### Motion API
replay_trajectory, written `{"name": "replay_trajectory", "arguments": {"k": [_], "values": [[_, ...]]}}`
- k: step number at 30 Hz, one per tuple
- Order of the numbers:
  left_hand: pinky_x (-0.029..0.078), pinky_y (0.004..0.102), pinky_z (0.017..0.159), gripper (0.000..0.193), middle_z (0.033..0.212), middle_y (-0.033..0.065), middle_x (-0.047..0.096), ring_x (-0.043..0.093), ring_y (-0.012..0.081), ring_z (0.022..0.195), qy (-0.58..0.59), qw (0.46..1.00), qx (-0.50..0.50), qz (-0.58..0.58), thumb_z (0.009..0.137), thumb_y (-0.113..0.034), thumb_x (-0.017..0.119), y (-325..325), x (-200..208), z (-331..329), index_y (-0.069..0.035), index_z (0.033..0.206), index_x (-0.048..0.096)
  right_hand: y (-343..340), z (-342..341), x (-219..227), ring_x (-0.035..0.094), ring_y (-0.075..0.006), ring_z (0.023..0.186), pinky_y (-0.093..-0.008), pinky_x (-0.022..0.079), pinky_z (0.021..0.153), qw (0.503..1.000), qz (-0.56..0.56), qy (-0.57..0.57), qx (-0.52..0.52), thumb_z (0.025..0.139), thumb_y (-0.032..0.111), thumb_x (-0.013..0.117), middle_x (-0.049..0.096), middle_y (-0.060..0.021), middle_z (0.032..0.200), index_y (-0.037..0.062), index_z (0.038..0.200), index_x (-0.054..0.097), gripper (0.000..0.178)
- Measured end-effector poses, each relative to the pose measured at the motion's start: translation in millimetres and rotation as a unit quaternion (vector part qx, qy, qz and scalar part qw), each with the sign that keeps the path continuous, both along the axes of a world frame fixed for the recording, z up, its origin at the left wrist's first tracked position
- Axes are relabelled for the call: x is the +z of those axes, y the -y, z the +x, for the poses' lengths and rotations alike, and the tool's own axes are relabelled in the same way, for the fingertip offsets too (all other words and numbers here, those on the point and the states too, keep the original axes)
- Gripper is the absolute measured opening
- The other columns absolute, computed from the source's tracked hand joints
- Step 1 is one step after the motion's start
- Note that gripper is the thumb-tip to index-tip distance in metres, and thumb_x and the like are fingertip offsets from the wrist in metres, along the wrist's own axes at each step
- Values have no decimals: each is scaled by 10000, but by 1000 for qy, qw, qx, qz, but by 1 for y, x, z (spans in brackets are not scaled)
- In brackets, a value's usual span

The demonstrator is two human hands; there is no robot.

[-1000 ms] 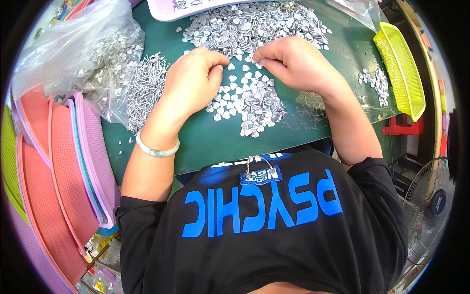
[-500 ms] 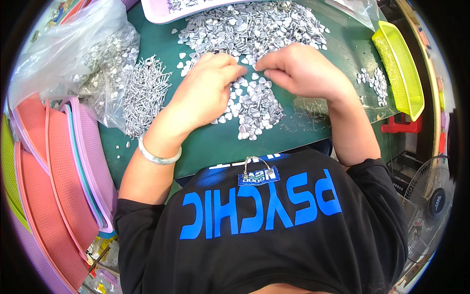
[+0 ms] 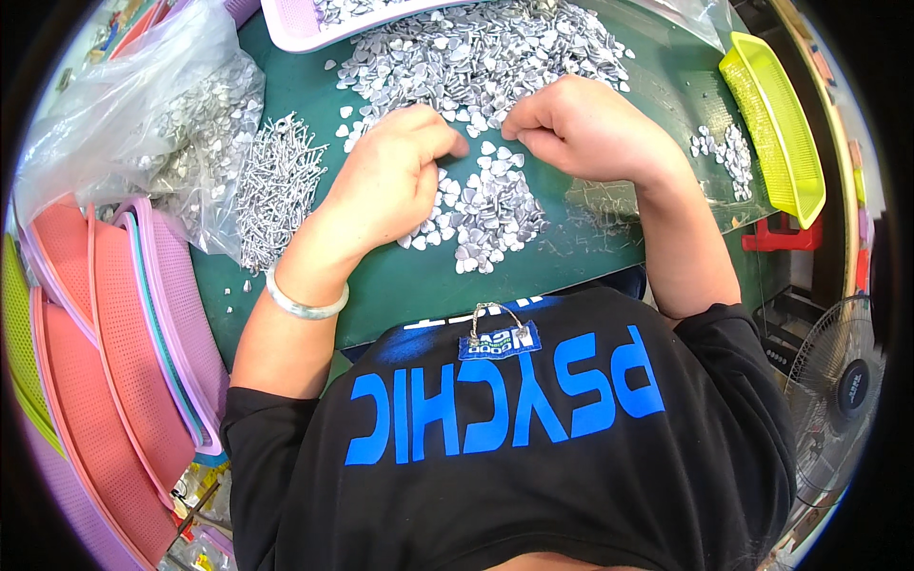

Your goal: The person sits at a green workbench and repeatedly picks up small silver metal pieces and pins, joining them together by hand. The assembled items are placed into a pile on the table. The person handles the components one at a time throughout the video.

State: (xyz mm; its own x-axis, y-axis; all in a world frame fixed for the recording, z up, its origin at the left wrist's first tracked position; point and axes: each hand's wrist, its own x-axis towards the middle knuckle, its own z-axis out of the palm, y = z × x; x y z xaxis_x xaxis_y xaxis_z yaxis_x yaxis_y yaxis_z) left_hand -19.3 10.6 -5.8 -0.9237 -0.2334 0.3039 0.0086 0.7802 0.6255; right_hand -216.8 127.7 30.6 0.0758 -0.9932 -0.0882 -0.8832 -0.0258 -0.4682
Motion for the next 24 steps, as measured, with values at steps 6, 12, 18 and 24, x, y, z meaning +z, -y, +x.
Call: {"name": "replay_trajectory", "arguments": {"k": [6,12,18,24], "values": [[460,364,753,373,825,116,554,556,294,817,-23,997,47,-56,679,122,477,-6,-5,-7,-19,969,665,-5,0,-8,652,-299,722,-358,516,660,992,-25,46,115,763,66,592,680,-128,800,63,929,711,204],[456,367,763,361,829,113,556,554,294,821,-7,998,36,-52,676,117,475,-3,-7,-7,-14,956,661,0,-1,-5,648,-311,768,-396,517,698,999,-40,-5,-29,762,118,578,678,-115,791,103,889,707,182],[467,389,770,271,845,108,570,561,307,857,-22,997,51,-59,708,75,534,-3,-1,-10,-27,920,667,1,-4,-8,650,-308,763,-393,517,693,998,-42,-3,-39,764,118,587,674,-109,776,104,880,697,160],[455,367,776,337,845,123,555,552,300,839,-9,997,43,-69,686,106,457,-5,-4,-11,-3,942,647,1,-6,-11,639,-277,677,-351,501,643,998,-56,1,-33,769,88,622,670,-113,761,78,929,694,176]]}}
